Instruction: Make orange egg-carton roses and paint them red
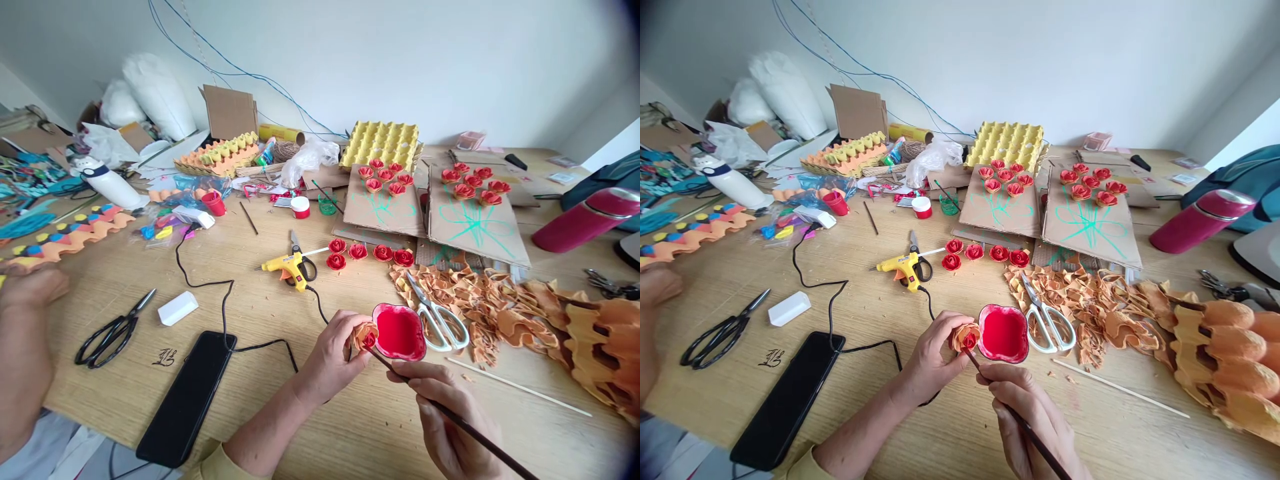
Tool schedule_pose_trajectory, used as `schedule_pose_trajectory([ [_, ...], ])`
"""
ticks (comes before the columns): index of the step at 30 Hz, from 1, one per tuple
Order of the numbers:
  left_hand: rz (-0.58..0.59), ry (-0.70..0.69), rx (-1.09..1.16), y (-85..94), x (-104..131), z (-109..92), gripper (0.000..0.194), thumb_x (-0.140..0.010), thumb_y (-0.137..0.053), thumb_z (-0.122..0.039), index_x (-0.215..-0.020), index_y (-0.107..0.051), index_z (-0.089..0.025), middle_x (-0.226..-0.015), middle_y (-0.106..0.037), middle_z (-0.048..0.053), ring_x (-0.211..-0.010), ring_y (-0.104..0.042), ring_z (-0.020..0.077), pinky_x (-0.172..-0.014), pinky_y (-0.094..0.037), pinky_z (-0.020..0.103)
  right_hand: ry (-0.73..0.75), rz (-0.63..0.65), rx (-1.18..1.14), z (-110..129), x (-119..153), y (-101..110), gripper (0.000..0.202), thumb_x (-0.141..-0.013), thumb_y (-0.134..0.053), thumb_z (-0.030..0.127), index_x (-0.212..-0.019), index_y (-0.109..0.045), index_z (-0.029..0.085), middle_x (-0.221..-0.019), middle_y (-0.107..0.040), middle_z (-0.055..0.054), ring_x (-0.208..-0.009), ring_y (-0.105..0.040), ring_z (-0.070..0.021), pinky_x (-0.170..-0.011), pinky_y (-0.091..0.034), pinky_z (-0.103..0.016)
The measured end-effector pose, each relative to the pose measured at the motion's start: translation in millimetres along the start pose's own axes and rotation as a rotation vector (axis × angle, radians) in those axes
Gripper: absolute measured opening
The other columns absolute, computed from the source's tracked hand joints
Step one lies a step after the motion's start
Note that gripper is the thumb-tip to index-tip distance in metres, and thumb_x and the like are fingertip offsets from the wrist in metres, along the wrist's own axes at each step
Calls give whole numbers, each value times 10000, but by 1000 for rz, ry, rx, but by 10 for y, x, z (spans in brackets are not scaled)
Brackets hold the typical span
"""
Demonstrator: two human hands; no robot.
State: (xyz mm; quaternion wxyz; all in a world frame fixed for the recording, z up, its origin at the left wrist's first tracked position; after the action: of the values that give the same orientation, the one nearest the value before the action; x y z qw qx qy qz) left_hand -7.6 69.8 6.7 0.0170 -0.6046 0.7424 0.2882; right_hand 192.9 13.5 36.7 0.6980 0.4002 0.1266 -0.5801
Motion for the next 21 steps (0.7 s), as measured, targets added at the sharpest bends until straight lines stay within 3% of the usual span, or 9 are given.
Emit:
schedule_pose_trajectory([
  [5, -37, 131, 56, 18, -13, -10, 434, -830, -743, -82, -1231, -640, -214, -1165, -718, 63, -1046, -684, 218, -949, -545, 325, -29, -169, 17, -75, -56, 107, 249, -1051, -450, 41, -1194, -590, 189, -1153, -724, -94, -984, -776, -151, -862, -637, -275],
  [10, -36, 335, 254, 25, -14, 63, 429, -834, -809, -233, -1216, -617, -198, -1091, -744, 61, -893, -692, 193, -761, -546, 273, -104, -171, 148, -229, -18, 151, 241, -1026, -525, 54, -1198, -615, 196, -1154, -735, -96, -1055, -746, -166, -955, -595, -290],
  [16, -24, 425, 563, 2, -35, 148, 521, -810, -836, -261, -1273, -605, -202, -1171, -709, 71, -1050, -698, 212, -940, -576, 315, -111, -102, 279, -226, -64, 140, 218, -1041, -562, 126, -1219, -658, 208, -1064, -768, -62, -1016, -758, -162, -942, -592, -259],
  [21, -20, 470, 621, -12, -52, 154, 533, -799, -818, -191, -1283, -597, -211, -1206, -711, 73, -1098, -705, 213, -1012, -567, 340, -88, -102, 383, -215, -124, 146, 176, -1044, -568, 140, -1154, -680, 221, -978, -780, -34, -942, -779, -157, -876, -585, -240],
])
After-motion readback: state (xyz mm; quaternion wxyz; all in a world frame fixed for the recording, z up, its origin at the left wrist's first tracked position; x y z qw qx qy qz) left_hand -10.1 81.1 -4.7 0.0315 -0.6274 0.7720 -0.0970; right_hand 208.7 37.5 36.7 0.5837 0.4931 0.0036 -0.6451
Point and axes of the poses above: each hand's wrist, its own x-axis away from the middle knuckle, its own y-axis out of the back of the hand, z = x × y, the point moved 2 cm from there along -x, towards the middle knuckle
